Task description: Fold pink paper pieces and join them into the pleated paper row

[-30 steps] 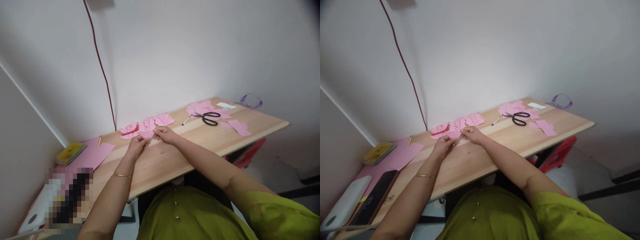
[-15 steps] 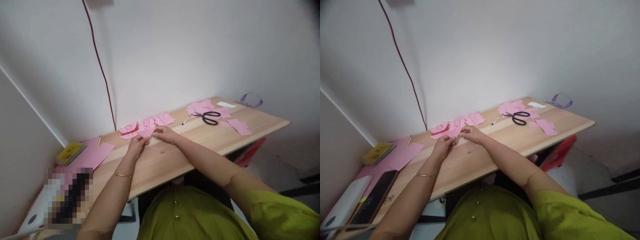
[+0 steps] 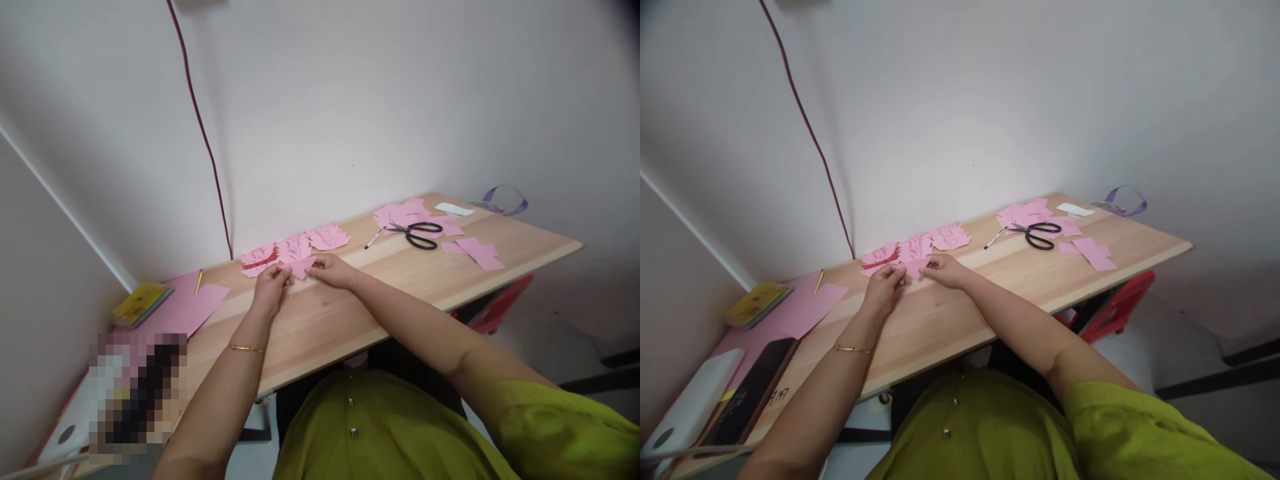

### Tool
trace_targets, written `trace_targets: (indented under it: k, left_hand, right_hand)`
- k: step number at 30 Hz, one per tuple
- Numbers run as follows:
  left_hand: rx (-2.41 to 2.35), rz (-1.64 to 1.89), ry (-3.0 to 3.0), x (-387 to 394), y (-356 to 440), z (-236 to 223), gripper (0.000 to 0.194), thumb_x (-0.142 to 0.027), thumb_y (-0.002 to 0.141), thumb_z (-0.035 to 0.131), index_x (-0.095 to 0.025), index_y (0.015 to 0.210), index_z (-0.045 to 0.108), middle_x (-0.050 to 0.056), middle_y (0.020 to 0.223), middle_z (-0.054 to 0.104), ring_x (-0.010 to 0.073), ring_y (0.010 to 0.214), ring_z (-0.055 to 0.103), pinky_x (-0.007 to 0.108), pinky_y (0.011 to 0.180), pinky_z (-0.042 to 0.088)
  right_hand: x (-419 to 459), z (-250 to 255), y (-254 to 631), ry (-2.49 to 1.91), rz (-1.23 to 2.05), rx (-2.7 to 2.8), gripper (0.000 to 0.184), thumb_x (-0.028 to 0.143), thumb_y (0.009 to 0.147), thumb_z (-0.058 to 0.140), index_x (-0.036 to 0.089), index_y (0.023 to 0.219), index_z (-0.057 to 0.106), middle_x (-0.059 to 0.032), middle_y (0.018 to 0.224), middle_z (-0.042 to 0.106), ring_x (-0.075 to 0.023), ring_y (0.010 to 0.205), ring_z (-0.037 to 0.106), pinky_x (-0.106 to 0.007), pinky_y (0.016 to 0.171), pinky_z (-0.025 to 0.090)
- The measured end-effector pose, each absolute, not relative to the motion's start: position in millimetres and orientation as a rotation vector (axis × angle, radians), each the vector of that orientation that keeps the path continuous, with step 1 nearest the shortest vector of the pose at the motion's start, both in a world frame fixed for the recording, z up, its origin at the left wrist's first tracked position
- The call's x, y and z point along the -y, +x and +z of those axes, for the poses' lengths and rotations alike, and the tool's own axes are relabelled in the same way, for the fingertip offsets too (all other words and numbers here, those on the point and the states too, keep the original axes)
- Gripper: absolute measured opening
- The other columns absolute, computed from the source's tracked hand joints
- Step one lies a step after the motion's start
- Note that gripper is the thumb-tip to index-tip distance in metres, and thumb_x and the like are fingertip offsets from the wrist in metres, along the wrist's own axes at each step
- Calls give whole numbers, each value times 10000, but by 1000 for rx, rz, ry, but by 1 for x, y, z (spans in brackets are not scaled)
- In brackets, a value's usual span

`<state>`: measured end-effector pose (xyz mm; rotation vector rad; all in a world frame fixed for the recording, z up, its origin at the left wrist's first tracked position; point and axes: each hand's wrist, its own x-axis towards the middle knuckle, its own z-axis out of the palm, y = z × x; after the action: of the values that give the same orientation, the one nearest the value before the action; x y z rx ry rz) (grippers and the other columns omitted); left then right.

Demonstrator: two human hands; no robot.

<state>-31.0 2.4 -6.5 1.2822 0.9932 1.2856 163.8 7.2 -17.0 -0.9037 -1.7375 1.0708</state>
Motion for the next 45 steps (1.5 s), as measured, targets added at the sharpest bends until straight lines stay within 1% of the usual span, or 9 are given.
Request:
trace_targets:
  k: [8, 17, 27, 30, 33, 36, 40, 42, 45]
  left_hand:
    - [-984, 1335, 1247, -2, -33, -3, 287, -384, 640, 769, -158, 640, 592, -30, 547, 530, 85, 554, 487, 219, 599, 412]
    - [-976, 1339, 1181, -6, -32, -7, 291, -400, 681, 732, -153, 649, 581, -16, 585, 557, 87, 535, 497, 232, 582, 443]
    - [-888, 1341, 1115, -7, -34, -8, 302, -430, 686, 744, -162, 748, 621, -17, 660, 584, 70, 510, 467, 240, 560, 473]
    - [-899, 1259, 1156, -5, -33, -7, 303, -380, 640, 790, -165, 791, 640, -34, 639, 567, 70, 533, 482, 229, 584, 466]
    - [-981, 1136, 1246, -4, -31, -11, 302, -322, 566, 830, -145, 696, 623, -29, 586, 565, 81, 548, 504, 224, 583, 438]
    - [-1102, 1119, 1285, -3, -29, -15, 301, -336, 559, 822, -135, 667, 626, -9, 564, 584, 92, 526, 503, 219, 527, 376]
    - [-1145, 1115, 1333, -2, -30, -16, 289, -338, 573, 802, -136, 727, 664, -13, 560, 584, 91, 490, 470, 215, 480, 316]
    - [-1138, 1110, 1360, -2, -31, -15, 277, -326, 582, 797, -138, 745, 675, -12, 576, 588, 92, 498, 470, 214, 481, 319]
    - [-1057, 1152, 1360, -1, -31, -11, 274, -316, 592, 798, -151, 782, 690, -13, 610, 591, 99, 544, 497, 222, 535, 382]
  right_hand:
    - [-10, -21, 165, -898, 1077, 1722, 343, 366, 775, 641, 135, 1022, 704, -72, 968, 717, -197, 900, 644, -342, 857, 480]
    - [-12, -22, 164, -881, 1092, 1721, 335, 376, 775, 644, 152, 1015, 712, -54, 937, 720, -192, 890, 642, -327, 844, 485]
    - [-11, -20, 166, -979, 1054, 1705, 360, 370, 771, 646, 122, 1024, 709, -56, 881, 707, -157, 775, 609, -283, 739, 468]
    - [-10, -20, 166, -985, 1058, 1698, 357, 379, 763, 653, 117, 999, 709, -53, 864, 705, -158, 770, 607, -282, 735, 467]
    - [-10, -20, 166, -959, 1058, 1701, 338, 382, 762, 655, 121, 970, 708, -54, 877, 706, -167, 792, 613, -296, 758, 469]
    - [-9, -19, 165, -925, 1061, 1716, 313, 381, 765, 656, 133, 949, 706, -52, 875, 702, -179, 828, 617, -308, 782, 473]
    - [-7, -16, 165, -896, 1024, 1682, 278, 374, 743, 677, 144, 900, 695, -49, 897, 681, -171, 848, 607, -294, 787, 469]
    - [-6, -14, 165, -912, 1007, 1639, 269, 379, 743, 674, 147, 878, 691, -43, 886, 669, -161, 831, 597, -283, 772, 461]
    - [-6, -14, 165, -902, 1006, 1632, 258, 386, 745, 669, 148, 842, 688, -39, 860, 662, -157, 812, 586, -281, 757, 452]
